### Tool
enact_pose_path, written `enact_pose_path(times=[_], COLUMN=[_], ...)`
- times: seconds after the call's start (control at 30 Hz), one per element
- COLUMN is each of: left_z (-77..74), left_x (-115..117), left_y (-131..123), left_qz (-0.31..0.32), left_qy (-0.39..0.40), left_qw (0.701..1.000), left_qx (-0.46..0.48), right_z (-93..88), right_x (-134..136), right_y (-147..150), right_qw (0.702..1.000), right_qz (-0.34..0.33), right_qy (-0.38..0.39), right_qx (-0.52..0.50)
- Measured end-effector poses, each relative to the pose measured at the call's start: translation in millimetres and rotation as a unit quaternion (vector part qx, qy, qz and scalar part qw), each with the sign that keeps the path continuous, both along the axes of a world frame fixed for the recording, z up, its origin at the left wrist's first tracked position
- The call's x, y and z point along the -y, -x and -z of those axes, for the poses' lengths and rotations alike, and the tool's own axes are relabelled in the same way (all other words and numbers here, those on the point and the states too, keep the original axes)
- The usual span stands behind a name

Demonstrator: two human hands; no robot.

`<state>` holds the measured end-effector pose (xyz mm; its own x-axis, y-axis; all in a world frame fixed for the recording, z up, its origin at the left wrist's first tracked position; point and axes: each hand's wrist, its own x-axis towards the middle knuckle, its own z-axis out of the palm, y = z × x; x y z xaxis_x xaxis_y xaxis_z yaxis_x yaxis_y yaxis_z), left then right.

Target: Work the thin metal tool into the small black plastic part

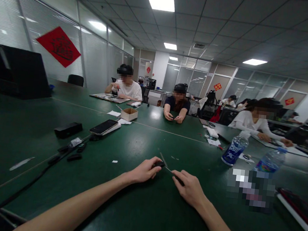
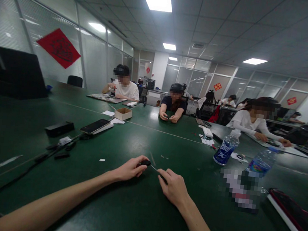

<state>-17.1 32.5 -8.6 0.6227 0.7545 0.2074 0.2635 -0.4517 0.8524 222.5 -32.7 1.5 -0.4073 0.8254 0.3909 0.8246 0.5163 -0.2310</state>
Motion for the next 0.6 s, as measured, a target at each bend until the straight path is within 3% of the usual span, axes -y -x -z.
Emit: enact_pose_path(times=[0.27,0.6], left_z=[-8.1,-7.3], left_x=[6.4,5.9], left_y=[-1.0,-2.0], left_qz=[-0.033,-0.041], left_qy=[-0.134,-0.158], left_qw=[0.989,0.983], left_qx=[-0.044,-0.081], right_z=[-3.0,-1.3], right_x=[1.5,1.6], right_y=[0.6,0.5], right_qw=[1.000,0.999], right_qz=[-0.011,-0.017], right_qy=[0.007,0.004], right_qx=[-0.016,-0.029])
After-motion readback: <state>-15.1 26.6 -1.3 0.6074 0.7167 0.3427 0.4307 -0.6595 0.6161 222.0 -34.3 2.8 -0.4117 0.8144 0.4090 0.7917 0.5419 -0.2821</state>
